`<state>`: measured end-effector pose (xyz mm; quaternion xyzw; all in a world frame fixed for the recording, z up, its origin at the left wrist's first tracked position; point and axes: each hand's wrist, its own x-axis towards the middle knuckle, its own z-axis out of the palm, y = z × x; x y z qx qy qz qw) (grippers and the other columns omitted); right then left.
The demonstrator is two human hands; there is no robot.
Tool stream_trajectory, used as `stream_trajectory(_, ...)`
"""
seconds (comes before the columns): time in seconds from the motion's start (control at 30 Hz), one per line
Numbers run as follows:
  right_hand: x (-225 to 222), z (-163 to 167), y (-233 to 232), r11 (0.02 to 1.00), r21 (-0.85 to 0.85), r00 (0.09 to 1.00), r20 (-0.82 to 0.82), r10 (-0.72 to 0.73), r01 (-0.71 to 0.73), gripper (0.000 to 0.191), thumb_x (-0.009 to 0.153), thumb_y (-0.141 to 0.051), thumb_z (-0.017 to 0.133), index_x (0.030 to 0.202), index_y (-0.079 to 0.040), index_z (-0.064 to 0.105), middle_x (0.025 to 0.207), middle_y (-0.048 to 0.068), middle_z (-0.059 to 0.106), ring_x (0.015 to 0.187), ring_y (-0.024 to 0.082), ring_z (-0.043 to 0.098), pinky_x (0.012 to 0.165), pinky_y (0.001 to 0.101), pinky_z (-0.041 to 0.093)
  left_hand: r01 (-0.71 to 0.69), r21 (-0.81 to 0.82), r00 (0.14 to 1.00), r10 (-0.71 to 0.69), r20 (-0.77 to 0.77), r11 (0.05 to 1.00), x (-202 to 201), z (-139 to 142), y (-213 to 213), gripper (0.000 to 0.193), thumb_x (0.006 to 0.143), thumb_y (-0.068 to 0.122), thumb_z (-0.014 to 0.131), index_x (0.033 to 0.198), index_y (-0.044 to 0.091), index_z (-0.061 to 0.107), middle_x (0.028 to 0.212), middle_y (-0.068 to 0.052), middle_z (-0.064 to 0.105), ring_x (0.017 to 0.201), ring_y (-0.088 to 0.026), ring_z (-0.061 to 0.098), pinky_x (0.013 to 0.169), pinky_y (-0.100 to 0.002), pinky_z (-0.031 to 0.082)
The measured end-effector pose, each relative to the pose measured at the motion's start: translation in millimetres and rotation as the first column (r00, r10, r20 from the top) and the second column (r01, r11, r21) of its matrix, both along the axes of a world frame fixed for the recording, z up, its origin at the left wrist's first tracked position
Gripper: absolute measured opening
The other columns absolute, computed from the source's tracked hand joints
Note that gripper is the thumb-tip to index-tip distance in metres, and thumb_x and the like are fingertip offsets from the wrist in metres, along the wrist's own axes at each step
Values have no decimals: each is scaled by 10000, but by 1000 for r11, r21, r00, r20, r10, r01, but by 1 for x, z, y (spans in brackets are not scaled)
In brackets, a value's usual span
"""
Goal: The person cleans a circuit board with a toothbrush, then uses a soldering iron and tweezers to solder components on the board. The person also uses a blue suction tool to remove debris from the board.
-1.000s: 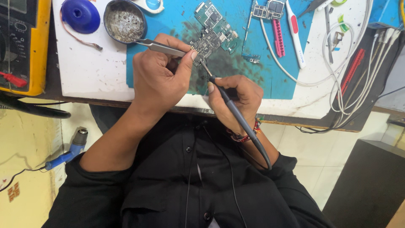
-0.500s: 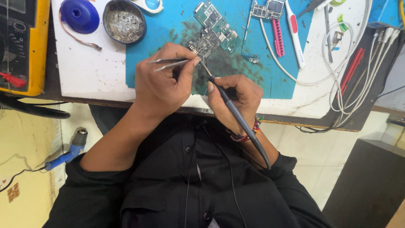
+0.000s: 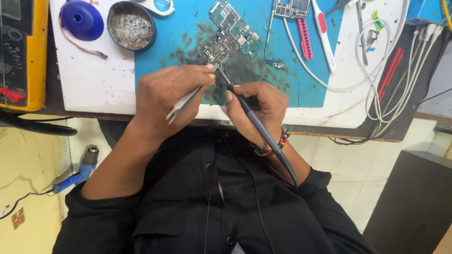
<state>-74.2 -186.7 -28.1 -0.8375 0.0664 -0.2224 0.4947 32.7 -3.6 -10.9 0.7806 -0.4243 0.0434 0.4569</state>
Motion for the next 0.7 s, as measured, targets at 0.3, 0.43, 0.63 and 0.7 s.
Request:
stream_trajectory(0.3, -1, 0, -1, 1000, -19, 1000, -2, 8, -8, 157, 885, -10, 819, 961, -1, 682, 837, 67, 705, 694, 93, 668, 605, 230, 489, -4, 114, 991, -11, 136, 993, -2, 0, 6, 246, 865, -32, 769, 1073, 86, 713, 1211, -63, 753, 845, -216, 709, 712, -325, 544)
stream_trajectory(0.43, -1, 1, 2, 1000, 15, 1000, -19, -25, 25, 153, 885, -10, 810, 953, -2, 673, 769, 40, 681, 647, 76, 642, 581, 225, 463, 6, 127, 990, -24, 140, 992, -3, 1, 5, 261, 834, -3, 784, 1068, 90, 715, 1203, -72, 757, 800, -216, 685, 677, -330, 527)
stream_trajectory(0.63, 0, 4, 5, 1000, 15, 1000, -3, -14, 14, 145, 888, -5, 806, 951, 0, 675, 769, 41, 677, 639, 72, 629, 571, 227, 453, -5, 137, 985, -19, 174, 991, -3, 6, 8, 203, 857, -27, 786, 1004, 89, 706, 1154, -52, 777, 754, -206, 676, 644, -326, 511)
stream_trajectory(0.7, 1, 5, 4, 999, 30, 1000, 3, 14, -14, 139, 897, -5, 799, 967, 1, 679, 790, 45, 684, 659, 74, 642, 582, 229, 467, -8, 109, 990, -8, 144, 994, -2, 6, 8, 193, 883, -20, 783, 1028, 71, 693, 1163, -71, 769, 794, -212, 699, 676, -319, 529)
